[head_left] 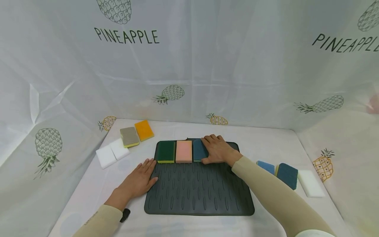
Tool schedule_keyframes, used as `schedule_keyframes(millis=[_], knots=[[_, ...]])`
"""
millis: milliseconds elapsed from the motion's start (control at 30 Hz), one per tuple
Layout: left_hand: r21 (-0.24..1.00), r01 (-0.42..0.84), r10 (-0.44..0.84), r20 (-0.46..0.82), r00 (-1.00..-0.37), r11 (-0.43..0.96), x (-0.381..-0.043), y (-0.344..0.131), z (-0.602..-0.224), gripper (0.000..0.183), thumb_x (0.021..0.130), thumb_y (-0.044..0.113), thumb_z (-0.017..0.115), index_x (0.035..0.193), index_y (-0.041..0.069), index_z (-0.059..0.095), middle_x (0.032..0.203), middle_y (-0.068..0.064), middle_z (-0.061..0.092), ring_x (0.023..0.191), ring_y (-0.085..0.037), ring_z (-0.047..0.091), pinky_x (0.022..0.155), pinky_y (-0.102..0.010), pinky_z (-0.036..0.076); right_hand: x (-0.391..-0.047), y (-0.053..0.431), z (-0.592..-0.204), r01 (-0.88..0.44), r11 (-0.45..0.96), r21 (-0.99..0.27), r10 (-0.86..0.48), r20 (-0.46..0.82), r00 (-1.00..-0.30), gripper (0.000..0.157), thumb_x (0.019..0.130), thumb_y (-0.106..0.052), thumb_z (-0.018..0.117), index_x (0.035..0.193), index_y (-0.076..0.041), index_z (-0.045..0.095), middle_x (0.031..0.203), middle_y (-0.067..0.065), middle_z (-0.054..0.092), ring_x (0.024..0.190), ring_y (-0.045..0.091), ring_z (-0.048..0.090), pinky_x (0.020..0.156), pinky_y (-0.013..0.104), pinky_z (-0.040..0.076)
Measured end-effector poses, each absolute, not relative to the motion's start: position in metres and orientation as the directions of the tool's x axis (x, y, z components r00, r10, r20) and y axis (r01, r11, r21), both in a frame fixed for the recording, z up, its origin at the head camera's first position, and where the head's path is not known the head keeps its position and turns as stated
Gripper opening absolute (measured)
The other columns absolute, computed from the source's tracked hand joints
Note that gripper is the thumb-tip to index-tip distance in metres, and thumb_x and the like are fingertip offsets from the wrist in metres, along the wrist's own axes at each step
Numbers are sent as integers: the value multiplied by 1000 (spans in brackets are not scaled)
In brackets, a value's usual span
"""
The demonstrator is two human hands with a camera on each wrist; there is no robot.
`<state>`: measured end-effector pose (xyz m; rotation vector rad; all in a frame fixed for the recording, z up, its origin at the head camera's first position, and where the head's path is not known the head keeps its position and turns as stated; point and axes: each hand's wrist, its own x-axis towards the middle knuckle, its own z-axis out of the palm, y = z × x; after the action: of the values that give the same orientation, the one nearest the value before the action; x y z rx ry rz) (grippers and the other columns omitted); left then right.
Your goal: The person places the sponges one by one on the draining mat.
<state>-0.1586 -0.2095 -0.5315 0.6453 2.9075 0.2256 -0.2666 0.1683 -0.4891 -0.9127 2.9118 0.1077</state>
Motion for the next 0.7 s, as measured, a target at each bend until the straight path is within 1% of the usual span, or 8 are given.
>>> schedule_keyframes(millis=[233,400,533,700], knots=[[184,404,429,-124,-895,896,-158,-209,-534,76,108,42,57,164,-2,31,170,-23,33,158,-42,30,127,-60,28,-264,171,-486,-566,823,35,-560,-110,-821,106,89,-77,62,163,-6,37,163,15,44,148,36,43,115,60,40],[183,399,424,-127,-897,899,-158,-209,-535,77,108,44,56,164,-2,30,170,-22,32,159,-41,29,128,-60,28,-262,178,-479,-561,827,32,-558,-74,-826,106,91,-79,58,164,-6,35,164,15,42,149,36,42,116,61,39],[185,396,422,-129,-897,899,-158,-209,-536,77,108,43,56,164,-2,29,170,-22,32,159,-41,29,128,-60,28,-257,192,-470,-558,830,18,-558,9,-830,99,94,-74,59,163,-5,38,163,16,45,148,37,44,117,61,39],[197,398,425,-123,-897,896,-159,-209,-534,76,109,42,56,164,-3,29,170,-23,32,158,-42,30,127,-61,28,-243,222,-460,-560,827,50,-559,177,-810,81,99,-58,66,155,-1,49,152,19,55,138,39,52,110,61,44]])
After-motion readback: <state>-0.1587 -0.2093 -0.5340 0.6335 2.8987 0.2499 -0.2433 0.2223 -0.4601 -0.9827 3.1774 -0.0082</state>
